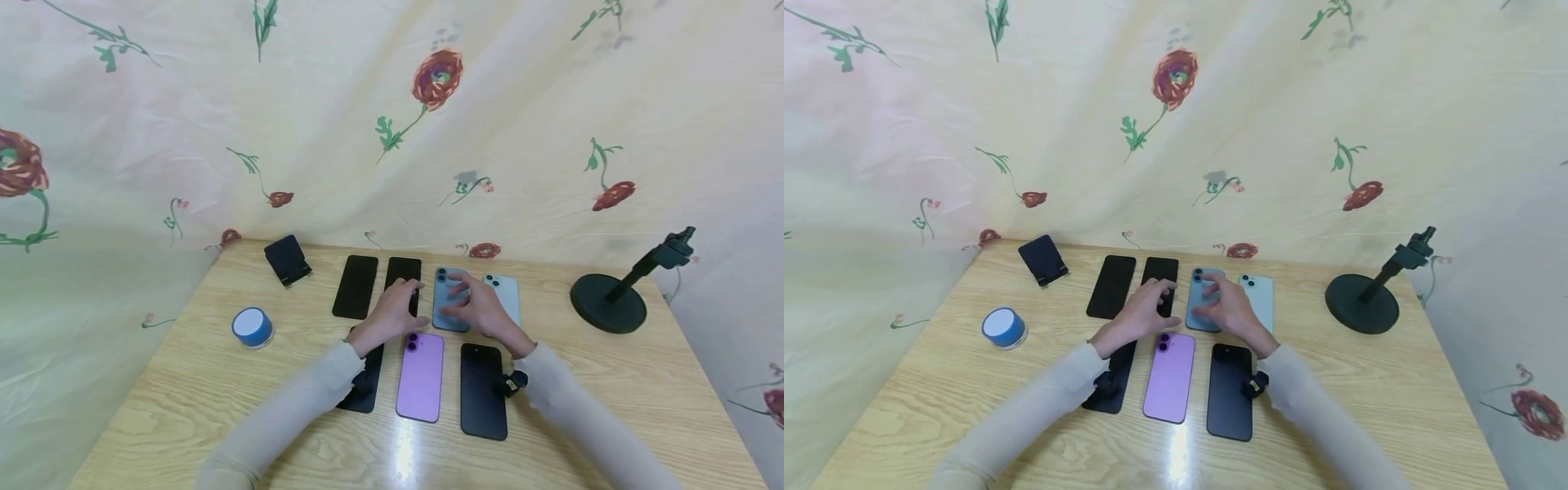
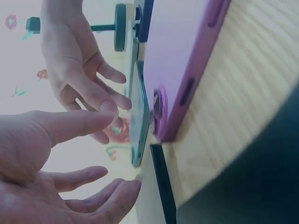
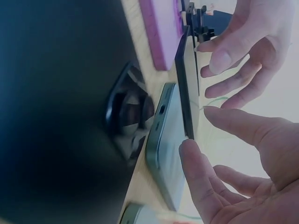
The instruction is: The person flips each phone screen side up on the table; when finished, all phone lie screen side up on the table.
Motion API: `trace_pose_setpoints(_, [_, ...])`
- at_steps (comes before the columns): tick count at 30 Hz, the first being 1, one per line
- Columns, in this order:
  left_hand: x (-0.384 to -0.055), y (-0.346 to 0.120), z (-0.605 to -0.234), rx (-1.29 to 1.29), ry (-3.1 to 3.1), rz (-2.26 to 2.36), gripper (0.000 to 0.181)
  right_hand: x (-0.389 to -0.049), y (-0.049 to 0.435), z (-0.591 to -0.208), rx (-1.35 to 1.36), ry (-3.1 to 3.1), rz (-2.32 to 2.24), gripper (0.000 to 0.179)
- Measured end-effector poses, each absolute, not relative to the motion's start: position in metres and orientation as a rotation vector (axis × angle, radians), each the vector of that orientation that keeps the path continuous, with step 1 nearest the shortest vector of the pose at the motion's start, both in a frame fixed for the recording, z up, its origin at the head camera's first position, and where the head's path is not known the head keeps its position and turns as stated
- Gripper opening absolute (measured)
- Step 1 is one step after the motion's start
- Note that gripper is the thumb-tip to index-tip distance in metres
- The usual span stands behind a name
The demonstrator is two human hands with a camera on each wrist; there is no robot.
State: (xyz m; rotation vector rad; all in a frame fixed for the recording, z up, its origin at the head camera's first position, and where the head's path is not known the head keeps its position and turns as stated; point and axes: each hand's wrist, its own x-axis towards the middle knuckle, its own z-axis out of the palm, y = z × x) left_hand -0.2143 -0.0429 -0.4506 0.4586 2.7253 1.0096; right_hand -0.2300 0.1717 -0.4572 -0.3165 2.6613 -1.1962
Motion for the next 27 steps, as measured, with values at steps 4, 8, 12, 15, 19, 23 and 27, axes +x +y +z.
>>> trace_pose_setpoints(4, [-0.214,-0.033,-0.452,0.476,2.711,0.983,0.067,-0.229,0.18,-0.458,-0.324,2.674,-1.188,0.074])
trace_pose_setpoints(8, [-0.214,-0.025,-0.454,0.502,2.708,0.959,0.066,-0.229,0.189,-0.459,-0.334,2.689,-1.174,0.071])
trace_pose_setpoints(12, [-0.215,-0.016,-0.455,0.515,2.712,0.919,0.066,-0.23,0.197,-0.459,-0.337,2.694,-1.2,0.067])
trace_pose_setpoints(15, [-0.215,-0.009,-0.455,0.516,2.704,0.89,0.066,-0.232,0.201,-0.46,-0.327,2.704,-1.218,0.065])
trace_pose_setpoints(19, [-0.214,-0.001,-0.455,0.521,2.718,0.828,0.066,-0.236,0.206,-0.46,-0.306,2.725,-1.196,0.061])
trace_pose_setpoints(23, [-0.215,0.007,-0.455,0.512,2.742,0.786,0.067,-0.242,0.211,-0.46,-0.303,2.747,-1.166,0.057])
trace_pose_setpoints(27, [-0.214,0.016,-0.456,0.481,2.742,0.756,0.069,-0.248,0.217,-0.46,-0.301,2.766,-1.14,0.057])
